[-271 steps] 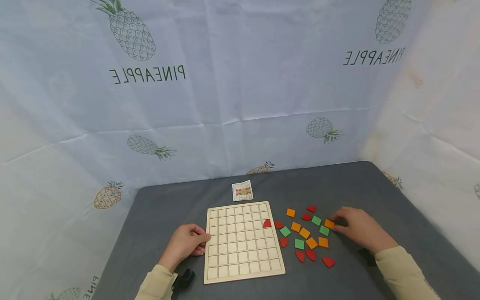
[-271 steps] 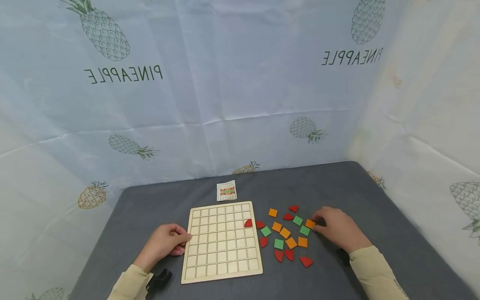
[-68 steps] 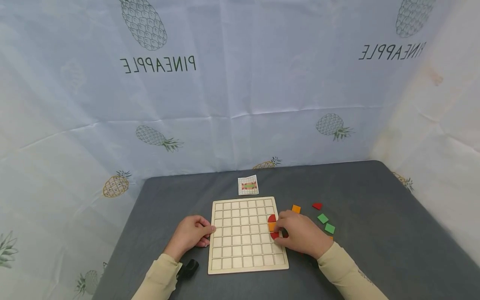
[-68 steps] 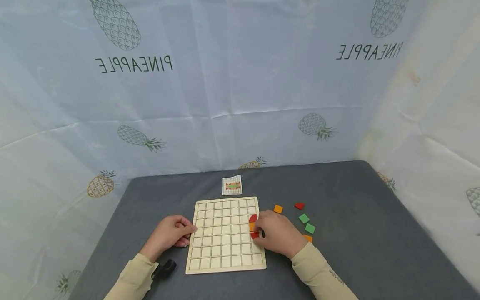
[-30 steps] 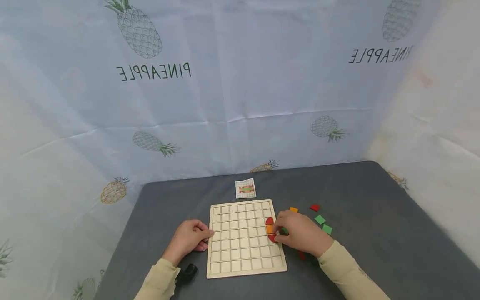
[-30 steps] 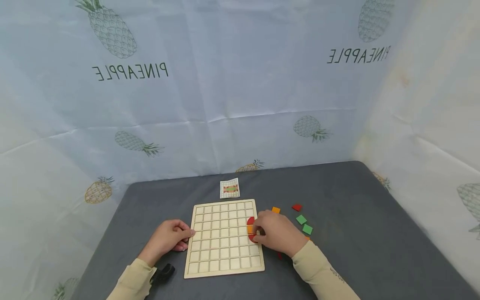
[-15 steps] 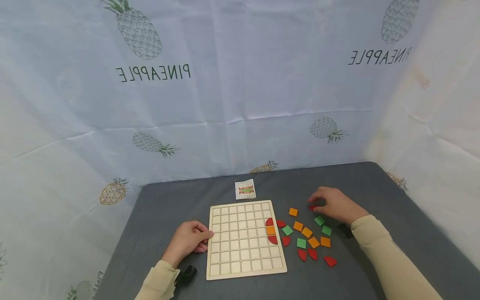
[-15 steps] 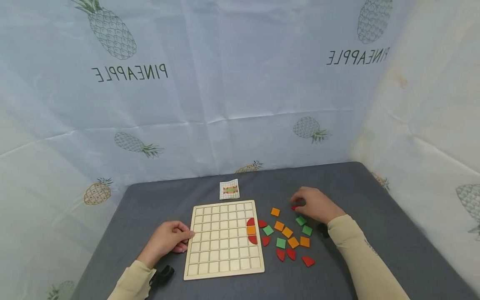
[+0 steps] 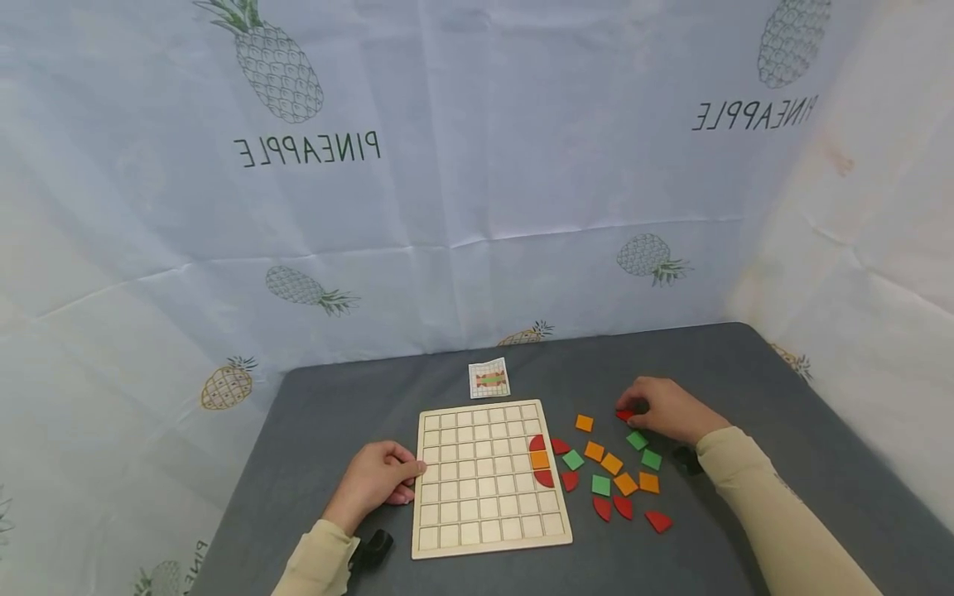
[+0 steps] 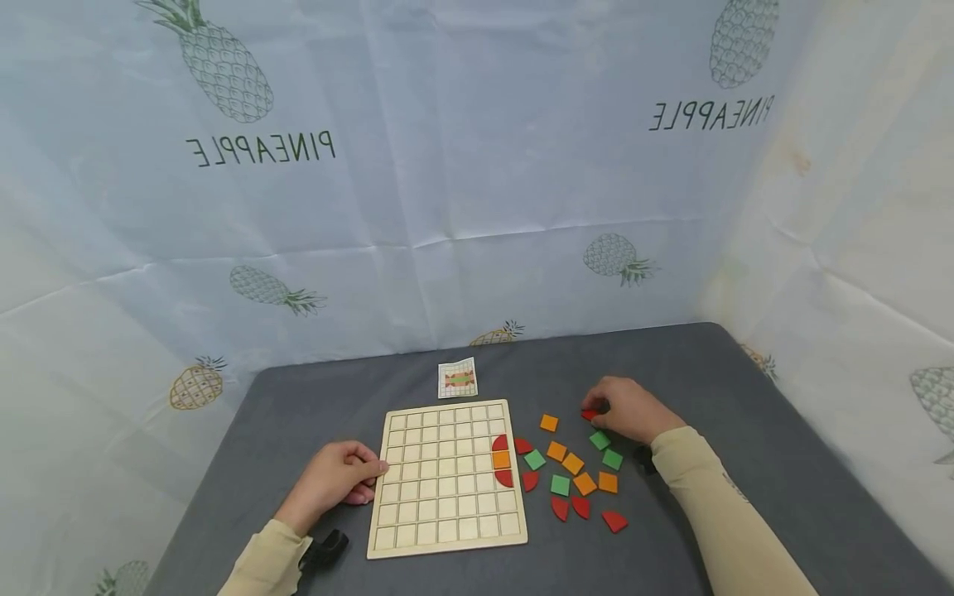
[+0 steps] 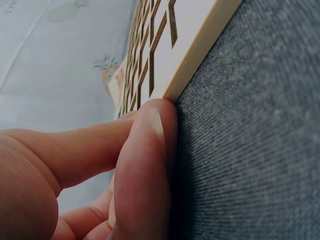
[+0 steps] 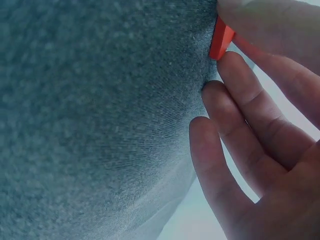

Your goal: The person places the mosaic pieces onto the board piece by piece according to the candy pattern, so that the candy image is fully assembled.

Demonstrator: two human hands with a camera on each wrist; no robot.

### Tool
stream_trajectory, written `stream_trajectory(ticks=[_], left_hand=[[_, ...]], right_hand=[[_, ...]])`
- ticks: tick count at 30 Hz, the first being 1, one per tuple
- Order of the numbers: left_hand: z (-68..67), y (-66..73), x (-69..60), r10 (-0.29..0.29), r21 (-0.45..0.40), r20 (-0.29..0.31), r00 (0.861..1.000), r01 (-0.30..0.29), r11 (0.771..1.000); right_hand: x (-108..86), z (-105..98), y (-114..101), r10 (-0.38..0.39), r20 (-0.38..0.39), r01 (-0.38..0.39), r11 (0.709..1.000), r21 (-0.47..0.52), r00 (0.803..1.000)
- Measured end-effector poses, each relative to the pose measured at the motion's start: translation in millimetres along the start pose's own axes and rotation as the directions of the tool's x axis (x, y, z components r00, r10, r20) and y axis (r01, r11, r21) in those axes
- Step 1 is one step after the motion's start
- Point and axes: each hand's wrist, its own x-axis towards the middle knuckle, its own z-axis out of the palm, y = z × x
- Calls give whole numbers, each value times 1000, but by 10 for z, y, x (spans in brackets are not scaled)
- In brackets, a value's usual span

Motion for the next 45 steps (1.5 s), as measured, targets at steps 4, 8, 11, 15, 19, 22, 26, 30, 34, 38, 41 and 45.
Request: stream_trajectory(ticks=[4,8,11,15,19,22,26,30,34,38,41,45], left_hand=[[12,14,2,-2,3,-4,1000,2,1000],[24,20,1,2,8,-12,1000,-2,1000],[23,16,-3,6,13,-17,1000,-5,1000],[14,8,-9,4,17,-23,1000,-4,1000],[16,1,1,0,18,-25,1000,0,1000],[19,3,11,-7,18,-25,1000,7,1000],[17,7,10,-12,23,-25,1000,12,1000],[16,2,3,-7,22,-23,1000,7,1000],[25,0,3,-1,13,-18,1000,2,1000],[34,3,7,-4,13,-19,1000,5,1000],[28,7,2,-6,15,-24,1000,6,1000],[23,7,-9,0,12,-20,1000,1,1000]], right_hand=[[-26,-17,2,-2,-7,2,1000,-2,1000],[-42,-29,4,8,-9,-8,1000,-9,1000],[-40,-28,-14,27,-11,-27,999,-16,1000],[-5,-14,-56,31,-20,-32,999,-37,999],[52,18,-149,28,-37,-30,998,-54,999],[99,61,-258,19,-52,-21,998,-53,998],[155,145,-454,7,-69,-10,999,-42,998],[197,230,-673,4,-88,-6,1000,-21,996],[240,324,-894,-3,-105,4,1000,5,994],[293,437,-1101,-2,-112,3,1000,11,994],[336,529,-1245,-6,-115,8,1000,16,993],[368,638,-1394,-21,-122,23,1000,13,992]])
